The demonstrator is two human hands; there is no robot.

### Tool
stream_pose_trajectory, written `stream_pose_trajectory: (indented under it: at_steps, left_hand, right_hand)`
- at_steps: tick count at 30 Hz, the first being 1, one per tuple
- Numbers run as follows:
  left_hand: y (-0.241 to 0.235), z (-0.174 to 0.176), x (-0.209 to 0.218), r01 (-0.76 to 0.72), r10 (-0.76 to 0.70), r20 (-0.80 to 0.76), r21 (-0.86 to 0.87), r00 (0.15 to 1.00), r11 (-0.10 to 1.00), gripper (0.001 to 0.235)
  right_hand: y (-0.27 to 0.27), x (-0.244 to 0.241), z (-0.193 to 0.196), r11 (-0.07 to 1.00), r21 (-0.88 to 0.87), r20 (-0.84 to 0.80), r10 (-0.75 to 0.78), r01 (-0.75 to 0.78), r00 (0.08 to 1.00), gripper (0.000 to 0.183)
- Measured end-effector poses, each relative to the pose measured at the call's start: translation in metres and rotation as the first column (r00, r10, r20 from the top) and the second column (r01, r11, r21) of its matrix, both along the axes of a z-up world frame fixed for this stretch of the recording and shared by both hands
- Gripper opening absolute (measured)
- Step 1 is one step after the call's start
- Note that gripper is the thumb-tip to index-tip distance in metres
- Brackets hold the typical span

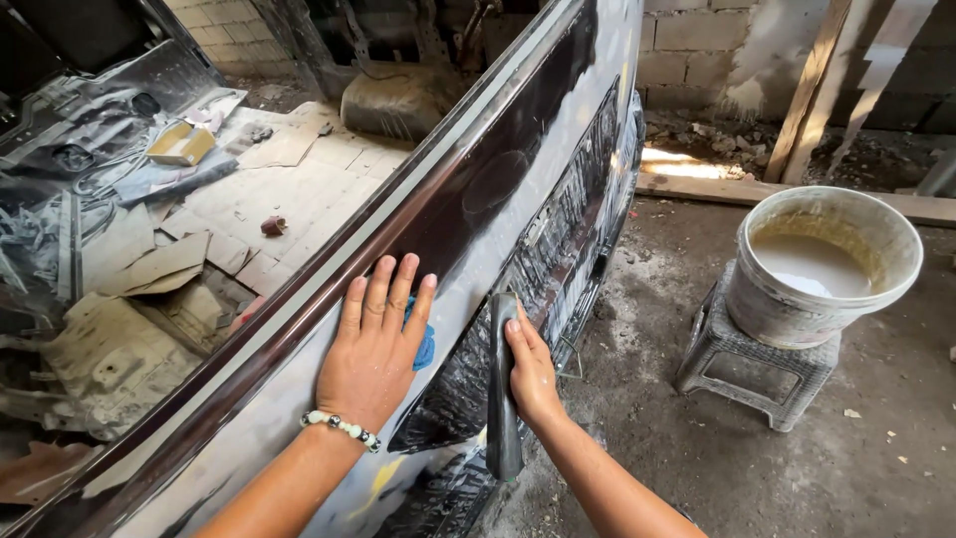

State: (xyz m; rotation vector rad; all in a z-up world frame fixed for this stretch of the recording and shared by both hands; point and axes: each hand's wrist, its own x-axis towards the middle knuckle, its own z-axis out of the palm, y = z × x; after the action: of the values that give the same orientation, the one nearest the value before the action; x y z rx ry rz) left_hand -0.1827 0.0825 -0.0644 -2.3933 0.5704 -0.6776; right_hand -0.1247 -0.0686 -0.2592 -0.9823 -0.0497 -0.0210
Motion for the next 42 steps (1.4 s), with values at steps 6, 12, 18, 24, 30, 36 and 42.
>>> stream_pose_trajectory:
  at_steps: [6, 12, 18, 24, 30, 36, 42]
  left_hand:
    - [-0.033, -0.027, 0.054, -0.188, 0.173, 0.077, 0.282, 0.982, 0.941, 0.063]
    - [-0.088, -0.045, 0.163, -0.191, 0.147, 0.154, 0.335, 0.977, 0.923, 0.061]
    - [-0.152, -0.062, 0.305, -0.165, 0.111, 0.197, 0.281, 0.974, 0.946, 0.062]
    - [-0.182, -0.064, 0.361, -0.103, 0.130, -0.030, 0.446, 0.991, 0.889, 0.062]
    - [-0.143, -0.070, 0.310, 0.060, 0.169, -0.298, 0.628, 0.939, 0.776, 0.062]
    - [-0.093, -0.055, 0.184, 0.052, 0.189, -0.305, 0.635, 0.933, 0.771, 0.062]
    - [-0.035, -0.057, 0.057, 0.050, 0.160, -0.296, 0.593, 0.942, 0.803, 0.064]
  right_hand:
    - [-0.018, 0.030, -0.017, 1.000, -0.022, 0.076, 0.006, -0.004, 0.997, 0.059]
    - [-0.064, 0.061, -0.020, 0.998, -0.050, 0.043, 0.033, -0.031, 0.999, 0.059]
    - [-0.120, 0.075, -0.030, 0.995, -0.065, 0.025, 0.075, -0.073, 0.997, 0.061]
    - [-0.153, 0.086, -0.062, 0.996, 0.043, -0.134, 0.087, -0.082, 0.987, 0.057]
    - [-0.130, 0.096, -0.062, 0.990, 0.054, -0.260, 0.136, -0.127, 0.956, 0.057]
    - [-0.074, 0.082, -0.061, 0.976, 0.182, -0.224, 0.162, -0.122, 0.961, 0.052]
    - [-0.039, 0.033, -0.033, 0.967, 0.195, -0.314, 0.222, -0.166, 0.923, 0.049]
